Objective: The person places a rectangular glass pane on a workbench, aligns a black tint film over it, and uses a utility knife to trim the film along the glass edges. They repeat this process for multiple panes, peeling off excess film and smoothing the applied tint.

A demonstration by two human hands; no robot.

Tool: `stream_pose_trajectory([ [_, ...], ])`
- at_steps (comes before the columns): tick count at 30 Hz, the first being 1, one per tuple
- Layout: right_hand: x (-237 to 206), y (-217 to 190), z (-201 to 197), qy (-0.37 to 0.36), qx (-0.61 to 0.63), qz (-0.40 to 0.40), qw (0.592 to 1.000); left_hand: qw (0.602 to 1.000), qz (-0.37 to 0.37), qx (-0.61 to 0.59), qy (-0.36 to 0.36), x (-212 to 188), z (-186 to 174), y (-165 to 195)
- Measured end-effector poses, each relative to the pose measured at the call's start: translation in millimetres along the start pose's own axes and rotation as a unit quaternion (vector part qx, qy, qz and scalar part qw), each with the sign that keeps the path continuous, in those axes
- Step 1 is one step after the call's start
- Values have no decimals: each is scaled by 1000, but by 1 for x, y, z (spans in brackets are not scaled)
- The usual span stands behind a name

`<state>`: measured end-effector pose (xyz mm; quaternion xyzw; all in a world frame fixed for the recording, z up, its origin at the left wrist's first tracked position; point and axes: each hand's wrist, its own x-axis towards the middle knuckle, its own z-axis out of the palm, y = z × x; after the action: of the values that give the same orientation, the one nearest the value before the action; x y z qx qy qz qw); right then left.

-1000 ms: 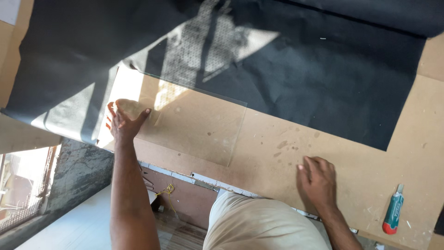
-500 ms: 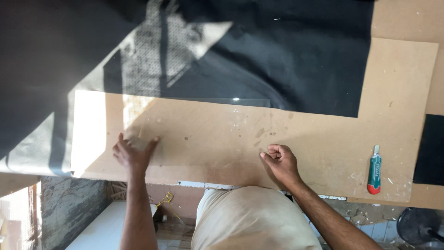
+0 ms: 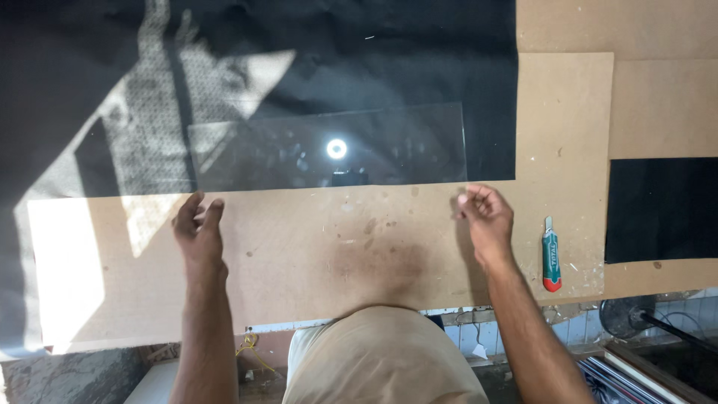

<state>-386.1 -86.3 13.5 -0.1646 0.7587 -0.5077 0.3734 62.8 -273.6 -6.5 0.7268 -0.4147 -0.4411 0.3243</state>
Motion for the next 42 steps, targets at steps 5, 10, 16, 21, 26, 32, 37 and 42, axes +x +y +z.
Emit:
stream_pose_trajectory([
  [5, 77, -37, -15, 36, -30, -64, 997, 998, 19, -2, -67, 33, 98, 57],
  [10, 79, -35, -29, 187, -408, -122, 885, 973, -10, 207, 96, 52, 81, 52],
  [16, 72, -19, -29, 236, -427, -177, 854, 944, -121, -223, 211, 89, 9, 25],
  [21, 91, -25, -29, 192, -255, 1, 948, 891, -213, -366, 166, 116, -18, 44],
  [26, 88, -37, -36, 199, 25, 28, 979, 844, -173, -492, 126, 113, -38, 67],
  [32, 87, -44, -36, 184, -92, 98, 974, 913, -140, -335, 186, 89, -50, 64],
  [37, 81, -44, -50, 172, -8, 121, 978, 946, -65, -282, 146, 93, -65, 44],
  [42, 54, -30, -69, 202, -61, 116, 970, 967, -12, -171, 190, 62, -82, 13],
])
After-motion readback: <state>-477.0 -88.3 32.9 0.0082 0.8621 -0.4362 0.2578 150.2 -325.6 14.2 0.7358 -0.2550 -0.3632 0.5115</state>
